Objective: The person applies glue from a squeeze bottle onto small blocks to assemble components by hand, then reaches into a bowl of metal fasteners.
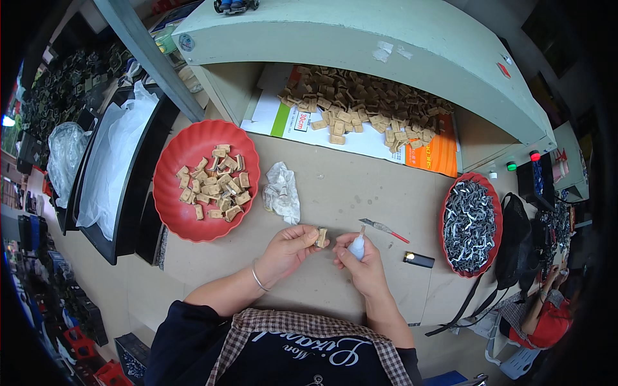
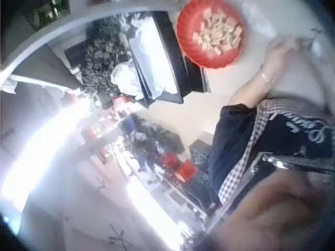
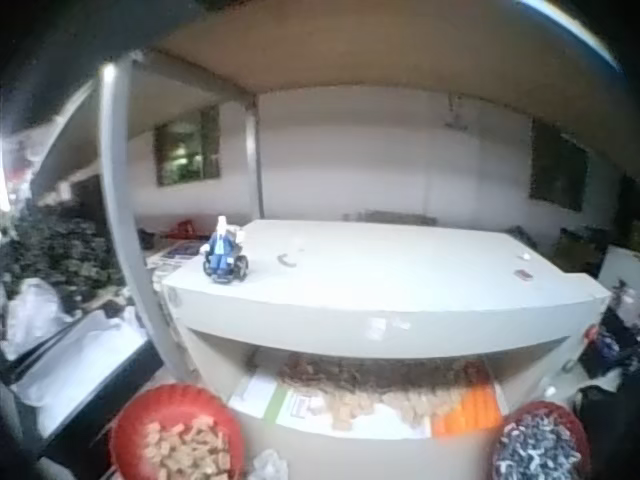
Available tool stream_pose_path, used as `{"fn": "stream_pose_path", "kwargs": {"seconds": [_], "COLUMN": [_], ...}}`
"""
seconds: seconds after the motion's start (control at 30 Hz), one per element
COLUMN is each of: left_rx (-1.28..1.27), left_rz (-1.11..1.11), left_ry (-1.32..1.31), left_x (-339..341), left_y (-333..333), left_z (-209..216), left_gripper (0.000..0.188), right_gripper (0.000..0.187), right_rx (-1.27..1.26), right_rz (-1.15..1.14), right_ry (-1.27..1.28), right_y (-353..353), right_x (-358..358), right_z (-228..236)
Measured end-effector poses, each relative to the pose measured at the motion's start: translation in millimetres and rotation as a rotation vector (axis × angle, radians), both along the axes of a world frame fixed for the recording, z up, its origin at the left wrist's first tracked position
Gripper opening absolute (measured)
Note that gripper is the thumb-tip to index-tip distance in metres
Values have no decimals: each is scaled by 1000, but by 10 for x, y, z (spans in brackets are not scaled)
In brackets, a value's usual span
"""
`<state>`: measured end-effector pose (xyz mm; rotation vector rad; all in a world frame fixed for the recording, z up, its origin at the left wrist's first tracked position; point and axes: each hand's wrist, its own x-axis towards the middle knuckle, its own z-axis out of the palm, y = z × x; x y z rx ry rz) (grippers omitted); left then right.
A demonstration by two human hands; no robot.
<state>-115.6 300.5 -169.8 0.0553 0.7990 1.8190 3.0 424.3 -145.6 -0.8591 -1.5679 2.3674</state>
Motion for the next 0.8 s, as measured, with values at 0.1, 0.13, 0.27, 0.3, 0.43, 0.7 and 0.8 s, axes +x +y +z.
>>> {"fn": "stream_pose_path", "kwargs": {"seconds": [0.1,0.13,0.27,0.3,0.43,0.7,0.8], "left_rx": [-9,2,-16,-15,2,-37,-87], "left_rz": [10,18,48,37,13,42,75], "left_ry": [31,57,129,155,159,190,273], "left_x": [-14,-18,-4,5,9,7,-31], "left_y": [-11,-26,-32,-16,-16,-43,-96], "left_z": [-12,-16,13,0,-58,-32,8], "left_gripper": [14,17,16,16,15,15,14], "right_gripper": [16,16,16,16,16,15,15], "right_rx": [1,0,39,50,69,57,31], "right_rz": [-1,4,15,0,13,11,21], "right_ry": [-13,-11,-12,-33,-38,-58,-65], "right_y": [-3,-7,-24,-29,-35,-27,-29], "right_x": [-5,-11,-26,-22,0,-14,-54], "right_z": [-1,-4,-1,6,2,-18,-44]}}
